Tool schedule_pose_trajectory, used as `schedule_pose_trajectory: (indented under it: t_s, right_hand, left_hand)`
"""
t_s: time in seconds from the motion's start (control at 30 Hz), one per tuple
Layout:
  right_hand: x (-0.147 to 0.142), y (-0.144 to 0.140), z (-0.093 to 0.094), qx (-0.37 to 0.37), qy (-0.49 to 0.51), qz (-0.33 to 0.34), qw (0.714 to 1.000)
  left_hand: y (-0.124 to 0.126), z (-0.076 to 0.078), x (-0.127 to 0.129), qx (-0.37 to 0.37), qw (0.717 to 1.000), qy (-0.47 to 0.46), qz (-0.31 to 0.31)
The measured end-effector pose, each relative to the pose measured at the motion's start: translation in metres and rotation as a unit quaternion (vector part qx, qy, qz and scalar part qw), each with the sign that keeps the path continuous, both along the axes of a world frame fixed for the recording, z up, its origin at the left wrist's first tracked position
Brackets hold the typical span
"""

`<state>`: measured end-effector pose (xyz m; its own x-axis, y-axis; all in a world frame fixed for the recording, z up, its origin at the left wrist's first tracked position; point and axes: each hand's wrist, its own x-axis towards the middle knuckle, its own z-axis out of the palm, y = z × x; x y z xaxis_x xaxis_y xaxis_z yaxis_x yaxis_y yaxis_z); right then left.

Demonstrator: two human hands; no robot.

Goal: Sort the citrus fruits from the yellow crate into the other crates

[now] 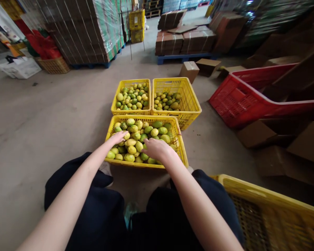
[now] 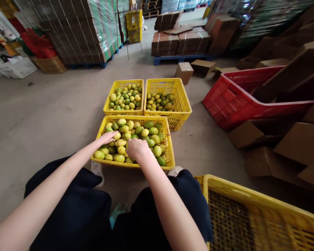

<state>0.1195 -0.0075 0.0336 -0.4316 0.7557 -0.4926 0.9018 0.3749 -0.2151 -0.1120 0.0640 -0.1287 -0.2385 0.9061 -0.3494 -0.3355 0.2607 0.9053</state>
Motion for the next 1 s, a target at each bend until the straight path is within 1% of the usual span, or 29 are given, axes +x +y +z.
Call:
schedule_pose_trajectory:
  t_s: [0.1, 0.13, 0.17, 0.23, 0.33, 0.4, 0.47, 0.5, 0.53, 0.57, 0.6, 0.63, 0.67, 0.7, 0.77, 0.83, 0.87, 0.93, 1.0]
  right_hand:
    - [0.000, -0.001, -0.004, 0.005, 0.009, 0.002, 1.000]
    - [0.000, -0.001, -0.005, 0.011, 0.016, 0.006, 1.000]
    - [0.001, -0.002, -0.007, 0.025, 0.027, 0.008, 0.999]
    - [0.001, -0.002, -0.011, 0.078, 0.066, 0.009, 0.995]
    - [0.001, -0.002, -0.014, 0.160, 0.174, 0.012, 0.972]
    - [-0.001, -0.001, -0.015, 0.173, 0.252, 0.014, 0.952]
    - [-0.002, 0.000, -0.016, 0.188, 0.306, -0.010, 0.933]
    - [-0.002, 0.000, -0.016, 0.203, 0.325, -0.035, 0.923]
    - [-0.002, 0.001, -0.017, 0.221, 0.340, -0.065, 0.912]
    - [-0.002, 0.002, -0.017, 0.237, 0.356, -0.096, 0.899]
    - [-0.001, 0.003, -0.017, 0.248, 0.376, -0.127, 0.884]
    - [0.001, 0.004, -0.016, 0.253, 0.398, -0.156, 0.868]
    - [0.003, 0.006, -0.015, 0.253, 0.422, -0.184, 0.851]
    - [0.006, 0.007, -0.013, 0.249, 0.445, -0.211, 0.834]
    - [0.013, 0.010, -0.008, 0.238, 0.483, -0.264, 0.800]
    - [0.019, 0.011, -0.002, 0.221, 0.511, -0.308, 0.772]
    - [0.022, 0.011, 0.001, 0.210, 0.521, -0.325, 0.761]
    - [0.026, 0.011, 0.005, 0.195, 0.531, -0.347, 0.748]
    - [0.029, 0.010, 0.008, 0.198, 0.531, -0.352, 0.745]
  left_hand:
    - [-0.006, 0.023, -0.005, -0.065, 0.995, 0.036, -0.073]
    - [-0.008, 0.032, -0.006, -0.071, 0.993, 0.037, -0.087]
    - [-0.010, 0.042, -0.005, -0.073, 0.992, 0.036, -0.098]
    - [-0.016, 0.064, -0.001, -0.082, 0.988, 0.024, -0.131]
    - [-0.029, 0.097, 0.010, -0.110, 0.976, -0.041, -0.184]
    - [-0.037, 0.115, 0.016, -0.127, 0.968, -0.090, -0.196]
    - [-0.040, 0.126, 0.020, -0.132, 0.963, -0.124, -0.201]
    - [-0.040, 0.128, 0.021, -0.131, 0.961, -0.135, -0.201]
    - [-0.039, 0.126, 0.022, -0.129, 0.962, -0.139, -0.198]
    - [-0.037, 0.122, 0.022, -0.125, 0.967, -0.127, -0.181]
    - [-0.034, 0.114, 0.022, -0.123, 0.975, -0.101, -0.155]
    - [-0.032, 0.103, 0.024, -0.119, 0.983, -0.065, -0.123]
    - [-0.030, 0.091, 0.026, -0.120, 0.990, -0.010, -0.076]
    - [-0.029, 0.077, 0.029, -0.121, 0.991, 0.018, -0.053]
    - [-0.026, 0.050, 0.039, -0.120, 0.991, 0.049, -0.031]
    - [-0.022, 0.028, 0.052, -0.114, 0.991, 0.074, -0.015]
    - [-0.020, 0.020, 0.059, -0.110, 0.990, 0.087, -0.009]
    - [-0.013, 0.009, 0.074, -0.106, 0.988, 0.110, -0.001]
    - [-0.005, 0.003, 0.086, -0.113, 0.974, 0.198, -0.014]
